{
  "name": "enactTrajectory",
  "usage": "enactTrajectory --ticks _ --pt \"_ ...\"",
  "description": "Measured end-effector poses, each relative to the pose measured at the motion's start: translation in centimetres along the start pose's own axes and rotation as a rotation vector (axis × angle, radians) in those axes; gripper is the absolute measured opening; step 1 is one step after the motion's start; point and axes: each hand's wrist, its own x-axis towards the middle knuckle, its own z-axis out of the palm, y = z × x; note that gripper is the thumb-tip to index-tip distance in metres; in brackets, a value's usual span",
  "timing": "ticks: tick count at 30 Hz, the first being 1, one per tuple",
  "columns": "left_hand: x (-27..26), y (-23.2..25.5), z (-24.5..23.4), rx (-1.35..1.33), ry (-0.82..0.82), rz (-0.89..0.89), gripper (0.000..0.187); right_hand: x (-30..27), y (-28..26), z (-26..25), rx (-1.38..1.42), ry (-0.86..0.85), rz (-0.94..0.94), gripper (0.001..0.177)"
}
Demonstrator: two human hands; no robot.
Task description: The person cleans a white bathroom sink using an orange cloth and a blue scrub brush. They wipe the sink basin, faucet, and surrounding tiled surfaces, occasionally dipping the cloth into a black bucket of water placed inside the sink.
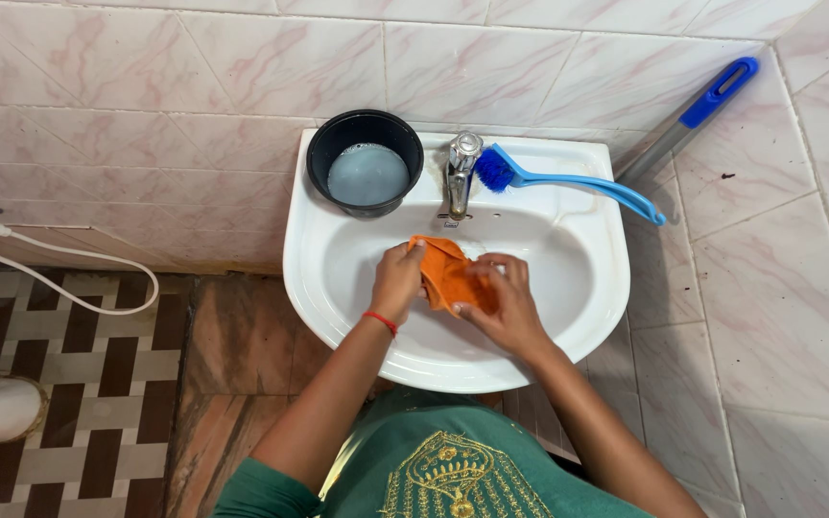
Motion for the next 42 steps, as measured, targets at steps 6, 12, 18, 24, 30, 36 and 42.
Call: enactTrajectory --ticks 6,12,18,24,30,36,42 --pt "0.8 0.8 -1.4 0.017 -0.009 -0.104 0.035 -1.2 2.0 0.2 -0.117 -0.274 0.027 0.032" --pt "0.1 1.7 -1.7 0.685 0.070 0.254 0.040 2.0 1.4 -4.8 0.030 -0.313 -0.007 0.018" --pt "0.6 0.8 0.3 0.324 -0.425 0.336 0.047 5.1 -3.0 -6.3 0.245 -0.387 0.088 0.014" --pt "-2.3 3.2 0.7 -0.056 -0.763 0.051 0.052 5.1 -3.5 -4.5 0.103 -0.157 0.046 0.029" --pt "-1.9 3.3 0.2 0.237 -0.926 0.234 0.045 4.7 -3.0 -4.0 0.018 -0.031 -0.224 0.042" --pt "-1.1 2.3 0.4 0.353 -0.832 0.222 0.025 4.4 1.0 -3.5 0.500 -0.260 0.071 0.067" --pt "-0.6 3.0 -0.7 0.173 -0.727 0.019 0.027 2.3 6.6 -2.6 0.375 -0.892 0.591 0.042"
